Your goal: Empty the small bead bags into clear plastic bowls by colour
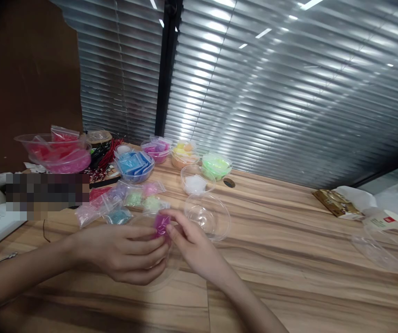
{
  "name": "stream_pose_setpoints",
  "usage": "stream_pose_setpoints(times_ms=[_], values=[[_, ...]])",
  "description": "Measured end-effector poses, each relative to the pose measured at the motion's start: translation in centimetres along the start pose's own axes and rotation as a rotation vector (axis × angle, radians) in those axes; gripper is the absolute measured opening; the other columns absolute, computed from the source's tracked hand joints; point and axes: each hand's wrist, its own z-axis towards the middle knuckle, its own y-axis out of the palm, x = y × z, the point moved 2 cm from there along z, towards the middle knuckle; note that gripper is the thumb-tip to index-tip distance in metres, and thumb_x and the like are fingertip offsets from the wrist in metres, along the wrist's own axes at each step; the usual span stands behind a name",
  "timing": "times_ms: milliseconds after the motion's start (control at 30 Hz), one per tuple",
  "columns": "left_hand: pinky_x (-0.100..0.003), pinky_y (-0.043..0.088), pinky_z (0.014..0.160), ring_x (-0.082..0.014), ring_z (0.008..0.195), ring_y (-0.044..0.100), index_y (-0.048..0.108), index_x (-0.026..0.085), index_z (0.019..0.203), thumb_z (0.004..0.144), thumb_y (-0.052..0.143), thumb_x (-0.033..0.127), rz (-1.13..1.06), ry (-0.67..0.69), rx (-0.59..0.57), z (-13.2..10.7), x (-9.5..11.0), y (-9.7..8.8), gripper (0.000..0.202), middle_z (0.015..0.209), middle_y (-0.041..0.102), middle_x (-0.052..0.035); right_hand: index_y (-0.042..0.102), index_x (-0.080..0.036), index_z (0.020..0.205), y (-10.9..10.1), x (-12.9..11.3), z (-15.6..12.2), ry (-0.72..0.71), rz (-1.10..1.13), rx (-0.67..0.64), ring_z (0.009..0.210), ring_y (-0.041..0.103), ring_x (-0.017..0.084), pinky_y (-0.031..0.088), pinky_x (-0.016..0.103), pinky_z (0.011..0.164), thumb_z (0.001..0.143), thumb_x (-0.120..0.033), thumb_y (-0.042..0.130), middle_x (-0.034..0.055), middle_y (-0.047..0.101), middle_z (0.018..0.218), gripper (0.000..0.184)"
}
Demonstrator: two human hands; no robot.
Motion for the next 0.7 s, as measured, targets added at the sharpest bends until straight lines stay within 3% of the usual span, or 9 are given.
stream_pose_setpoints(times_ms=[100,267,400,533,700], values=[[-0.031,0.057,0.100,-0.0214,0.112,0.064,0.065,0.020,0.117,0.094,0.056,0.014,-0.034,-0.005,0.025,-0.3,-0.3,-0.3,0.026,0.120,0.068,-0.0051,0.056,-0.026,0.128,-0.3,-0.4,0.1,-0.030,-0.036,0.023,0.126,0.054,0.019,0.044,0.037,0.107,0.102,-0.031,0.046,0.0049,0.060,0.131,0.028],[-0.032,0.058,0.094,-0.0217,0.106,0.067,0.068,0.016,0.109,0.094,0.056,0.017,-0.065,-0.059,0.147,-1.1,-1.0,-1.3,0.019,0.113,0.072,-0.0078,0.057,-0.026,0.127,-0.5,-0.3,-0.1,0.000,-0.040,-0.012,0.126,0.055,0.020,0.048,0.037,0.104,0.100,-0.028,0.049,0.0055,0.059,0.135,0.028],[-0.036,0.056,0.083,-0.0233,0.098,0.067,0.061,0.011,0.113,0.097,0.051,0.011,-0.139,-0.410,0.133,-1.8,-2.4,-1.1,0.019,0.106,0.072,-0.0120,0.058,-0.026,0.124,-0.4,-0.6,-0.4,-0.008,-0.051,-0.037,0.121,0.057,0.020,0.047,0.038,0.105,0.098,-0.027,0.054,0.0058,0.060,0.131,0.026],[-0.028,0.050,0.080,-0.0167,0.089,0.065,0.064,0.015,0.109,0.101,0.046,0.017,-0.446,-0.714,0.084,-2.1,-3.5,-0.1,0.020,0.098,0.070,-0.0067,0.057,-0.027,0.121,-0.5,-1.2,-0.7,-0.038,-0.005,-0.071,0.123,0.056,0.018,0.045,0.035,0.107,0.099,-0.022,0.052,0.0043,0.057,0.131,0.023],[-0.019,0.047,0.080,-0.0115,0.091,0.067,0.068,0.019,0.108,0.099,0.054,0.024,-0.848,-0.897,0.131,-2.1,-4.0,0.4,0.018,0.101,0.073,-0.0012,0.055,-0.030,0.120,-0.8,-1.1,-0.8,-0.087,0.034,-0.076,0.130,0.050,0.018,0.043,0.032,0.108,0.101,-0.018,0.046,0.0039,0.053,0.135,0.024]])
